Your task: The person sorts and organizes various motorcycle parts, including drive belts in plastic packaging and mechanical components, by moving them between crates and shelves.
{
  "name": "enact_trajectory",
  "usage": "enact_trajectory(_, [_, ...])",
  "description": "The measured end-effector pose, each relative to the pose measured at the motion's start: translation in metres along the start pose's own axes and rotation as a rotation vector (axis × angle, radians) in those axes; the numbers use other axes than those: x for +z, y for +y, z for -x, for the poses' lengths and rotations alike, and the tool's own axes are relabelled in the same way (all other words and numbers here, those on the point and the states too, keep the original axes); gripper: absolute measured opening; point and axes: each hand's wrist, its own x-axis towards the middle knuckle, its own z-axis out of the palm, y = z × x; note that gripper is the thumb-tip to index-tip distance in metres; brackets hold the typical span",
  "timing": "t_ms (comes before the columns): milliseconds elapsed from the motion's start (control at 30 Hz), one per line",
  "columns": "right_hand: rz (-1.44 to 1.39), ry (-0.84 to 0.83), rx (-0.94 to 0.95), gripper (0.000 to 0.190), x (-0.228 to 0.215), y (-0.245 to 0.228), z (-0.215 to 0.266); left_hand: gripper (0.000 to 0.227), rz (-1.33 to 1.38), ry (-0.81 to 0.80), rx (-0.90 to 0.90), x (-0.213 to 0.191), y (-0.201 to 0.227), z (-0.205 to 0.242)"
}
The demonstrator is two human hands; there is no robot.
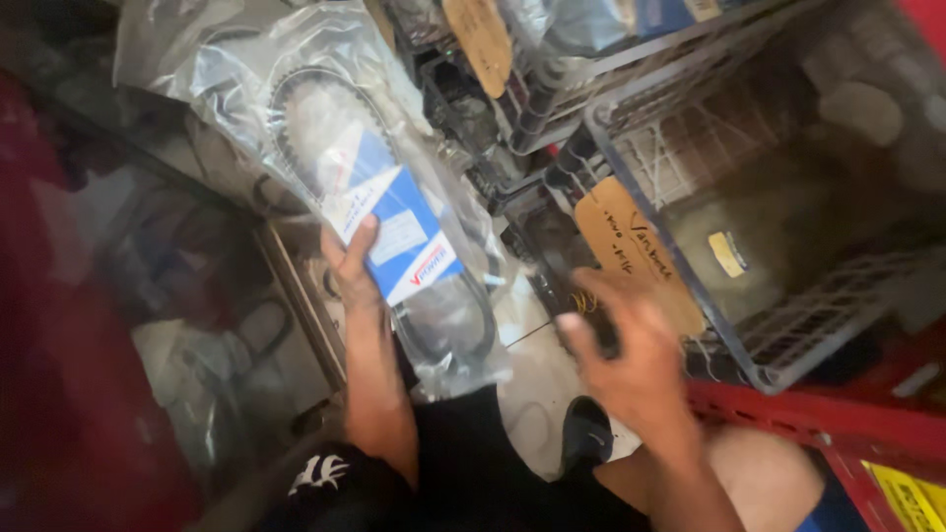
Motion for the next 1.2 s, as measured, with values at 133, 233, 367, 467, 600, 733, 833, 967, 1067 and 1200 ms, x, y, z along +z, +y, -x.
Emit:
enact_trajectory(133, [-0.203,-0.100,0.034,0.050,0.025,-0.016,0.008,0.073,0.006,-0.144,-0.021,0.037,0.028,0.028])
enact_trajectory(233, [-0.116,-0.069,0.131,0.058,0.037,-0.019,0.018,0.071,-0.095,-0.182,-0.004,0.055,0.029,0.043])
enact_trajectory(367, [-0.128,0.097,0.142,0.038,0.044,-0.005,0.031,0.065,-0.159,-0.346,0.060,0.070,0.027,0.057])
enact_trajectory(467, [-0.273,0.108,0.272,0.021,0.038,0.005,0.038,0.059,0.002,-0.377,-0.068,0.080,0.021,0.060])
enact_trajectory(600, [-0.371,0.179,0.129,0.021,0.034,0.016,0.038,0.060,-0.020,-0.341,-0.181,0.085,0.009,0.063])
enact_trajectory(733, [-0.506,0.223,0.189,0.022,0.040,0.032,0.042,0.056,0.151,-0.375,-0.305,0.082,0.001,0.061])
enact_trajectory(833, [-0.654,0.202,0.183,0.023,0.052,0.053,0.041,0.054,0.301,-0.384,-0.445,0.081,-0.012,0.061])
enact_trajectory(967, [-0.747,0.236,0.161,0.022,0.061,0.066,0.042,0.061,0.531,-0.396,-0.697,0.074,-0.026,0.060])
enact_trajectory(1067, [-0.782,0.266,0.203,0.019,0.057,0.066,0.040,0.062,0.548,-0.422,-0.680,0.069,-0.026,0.057])
enact_trajectory(1200, [-0.818,0.161,0.320,0.034,0.037,0.066,0.025,0.063,0.329,-0.436,-0.580,0.077,-0.014,0.055])
